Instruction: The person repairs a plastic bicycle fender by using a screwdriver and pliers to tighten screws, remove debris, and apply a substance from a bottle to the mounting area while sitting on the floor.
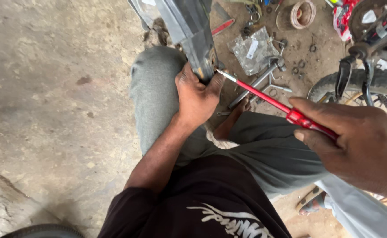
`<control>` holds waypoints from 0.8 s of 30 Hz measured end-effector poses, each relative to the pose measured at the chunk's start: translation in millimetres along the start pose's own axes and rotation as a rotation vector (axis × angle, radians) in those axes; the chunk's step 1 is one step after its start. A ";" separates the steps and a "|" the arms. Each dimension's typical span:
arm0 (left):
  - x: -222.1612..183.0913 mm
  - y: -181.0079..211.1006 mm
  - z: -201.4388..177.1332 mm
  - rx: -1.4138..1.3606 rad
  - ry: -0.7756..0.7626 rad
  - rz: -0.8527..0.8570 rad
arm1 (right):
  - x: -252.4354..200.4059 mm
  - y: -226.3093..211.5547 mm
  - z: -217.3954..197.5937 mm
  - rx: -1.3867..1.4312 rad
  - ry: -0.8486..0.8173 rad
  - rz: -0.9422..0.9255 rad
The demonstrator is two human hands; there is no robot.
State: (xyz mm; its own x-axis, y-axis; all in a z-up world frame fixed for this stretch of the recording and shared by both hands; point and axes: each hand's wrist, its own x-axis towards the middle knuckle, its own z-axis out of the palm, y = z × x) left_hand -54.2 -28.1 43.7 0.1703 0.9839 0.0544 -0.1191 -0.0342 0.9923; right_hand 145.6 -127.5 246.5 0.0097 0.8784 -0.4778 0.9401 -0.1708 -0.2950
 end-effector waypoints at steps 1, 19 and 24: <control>0.0 -0.7 0.9 -0.012 -0.012 0.004 | 1.8 -0.6 -1.7 -0.022 -0.047 0.076; -1.1 -8.1 -11.9 -0.208 0.001 -0.049 | 21.5 -21.0 -30.0 -0.397 0.016 -0.123; 0.0 -17.3 -11.3 -0.227 -0.023 0.010 | 15.6 -22.3 -28.0 -0.350 0.006 -0.054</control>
